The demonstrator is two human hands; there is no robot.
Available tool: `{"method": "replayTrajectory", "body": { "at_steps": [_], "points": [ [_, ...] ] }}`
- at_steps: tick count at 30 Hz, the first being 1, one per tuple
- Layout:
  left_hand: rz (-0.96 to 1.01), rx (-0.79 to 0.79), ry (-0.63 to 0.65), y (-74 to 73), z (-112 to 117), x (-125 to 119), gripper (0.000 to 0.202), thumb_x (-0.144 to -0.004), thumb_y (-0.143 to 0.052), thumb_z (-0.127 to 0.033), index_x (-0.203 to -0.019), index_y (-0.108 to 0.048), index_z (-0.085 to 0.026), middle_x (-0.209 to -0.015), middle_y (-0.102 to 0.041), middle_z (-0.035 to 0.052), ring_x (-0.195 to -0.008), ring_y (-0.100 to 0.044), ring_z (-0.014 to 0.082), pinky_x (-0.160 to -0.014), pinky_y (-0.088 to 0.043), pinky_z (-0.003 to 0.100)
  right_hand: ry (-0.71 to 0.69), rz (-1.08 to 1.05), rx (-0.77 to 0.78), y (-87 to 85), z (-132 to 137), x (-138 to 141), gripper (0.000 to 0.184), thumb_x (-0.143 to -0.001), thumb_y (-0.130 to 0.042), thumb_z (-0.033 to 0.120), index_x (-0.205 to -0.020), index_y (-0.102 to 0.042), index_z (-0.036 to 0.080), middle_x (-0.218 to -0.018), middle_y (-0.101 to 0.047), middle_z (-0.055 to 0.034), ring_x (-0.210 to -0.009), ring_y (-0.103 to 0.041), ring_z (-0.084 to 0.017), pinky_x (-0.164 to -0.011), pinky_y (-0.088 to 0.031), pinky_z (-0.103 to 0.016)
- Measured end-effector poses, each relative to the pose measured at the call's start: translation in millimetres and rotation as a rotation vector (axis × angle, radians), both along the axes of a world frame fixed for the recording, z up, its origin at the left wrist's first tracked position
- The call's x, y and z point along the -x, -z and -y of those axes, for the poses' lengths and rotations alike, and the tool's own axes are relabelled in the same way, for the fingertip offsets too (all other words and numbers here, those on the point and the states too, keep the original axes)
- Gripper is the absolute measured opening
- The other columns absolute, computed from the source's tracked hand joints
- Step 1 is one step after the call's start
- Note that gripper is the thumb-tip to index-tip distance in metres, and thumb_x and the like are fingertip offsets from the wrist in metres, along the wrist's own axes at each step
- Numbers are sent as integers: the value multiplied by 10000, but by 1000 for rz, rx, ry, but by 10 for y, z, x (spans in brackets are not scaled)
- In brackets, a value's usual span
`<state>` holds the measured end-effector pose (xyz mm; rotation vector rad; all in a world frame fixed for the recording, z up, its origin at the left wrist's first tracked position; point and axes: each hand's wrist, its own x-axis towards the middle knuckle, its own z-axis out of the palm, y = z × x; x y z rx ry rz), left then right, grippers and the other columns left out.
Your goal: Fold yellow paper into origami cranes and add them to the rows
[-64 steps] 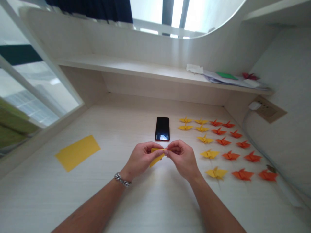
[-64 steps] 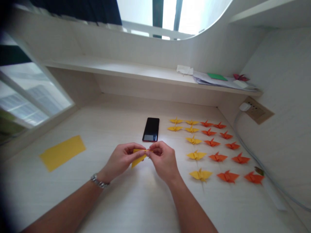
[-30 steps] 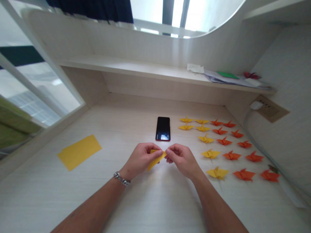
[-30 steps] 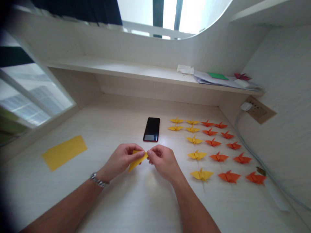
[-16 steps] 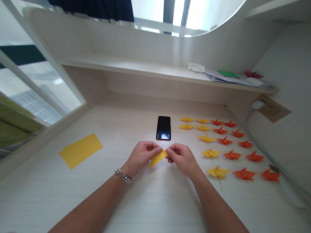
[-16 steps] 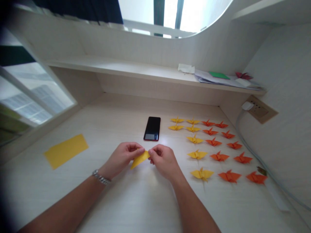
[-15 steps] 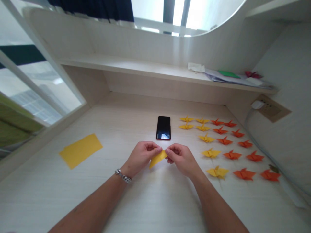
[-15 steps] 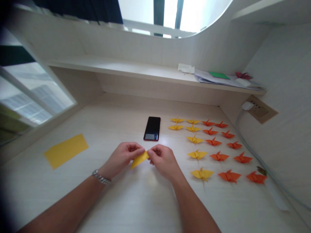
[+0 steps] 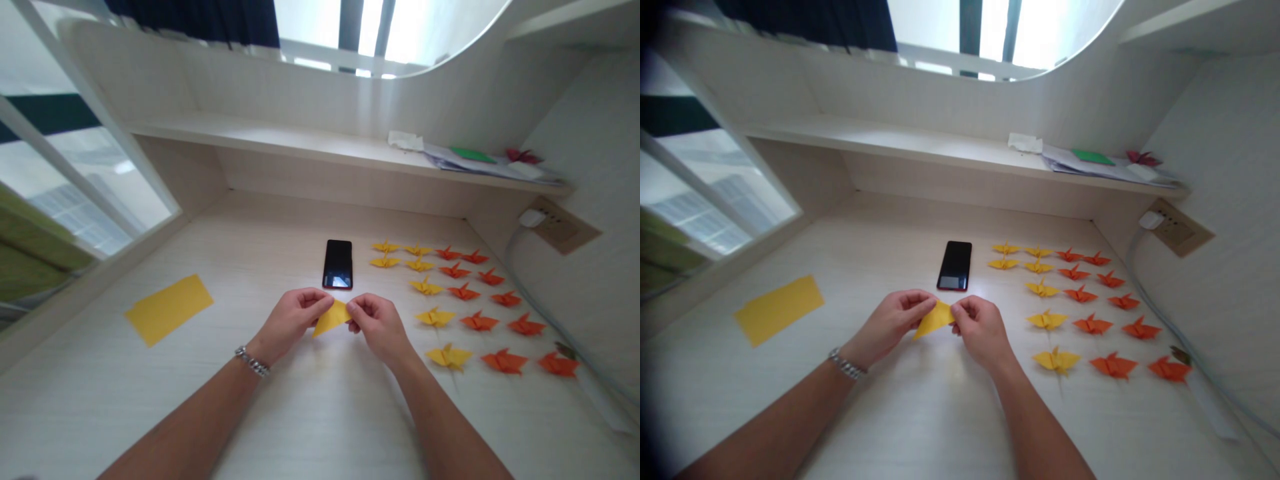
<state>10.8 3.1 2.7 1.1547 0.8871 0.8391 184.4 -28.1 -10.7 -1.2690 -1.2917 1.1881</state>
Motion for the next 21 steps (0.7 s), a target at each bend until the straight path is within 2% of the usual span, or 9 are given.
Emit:
{"method": "replayTrajectory", "body": {
  "at_steps": [4, 8, 18, 21],
  "points": [
    [-96, -133, -58, -24, 8, -2, 203, -763, -671, -330, -776, -666, -127, -726, -664, 35, -656, -576, 134, -611, -448, 223, -20, 17, -3, -10, 4, 0, 205, -831, -574, 337, -770, -616, 146, -576, -605, -11, -534, -566, -130, -536, -447, -237],
    [-186, -202, -39, -13, 9, 0, 194, -773, -648, -319, -762, -675, -128, -716, -660, 33, -654, -563, 138, -596, -433, 220, -56, 65, 3, 0, 11, 14, 164, -811, -584, 319, -794, -623, 161, -652, -622, -12, -575, -589, -138, -547, -458, -241],
    [-334, -339, 40, -55, 73, -39, 194, -786, -609, -308, -727, -672, -134, -670, -632, 15, -631, -538, 131, -581, -411, 214, -82, 248, -48, -18, 13, 25, 122, -754, -561, 230, -678, -628, 161, -625, -599, 8, -585, -528, -119, -526, -384, -213],
    [-321, -309, 22, -42, 53, -31, 205, -786, -607, -323, -735, -671, -134, -677, -634, 18, -630, -538, 132, -574, -407, 217, -93, 223, -1, -13, -2, 2, 117, -728, -532, 189, -654, -617, 161, -584, -581, 18, -551, -522, -114, -511, -377, -211]
  ]
}}
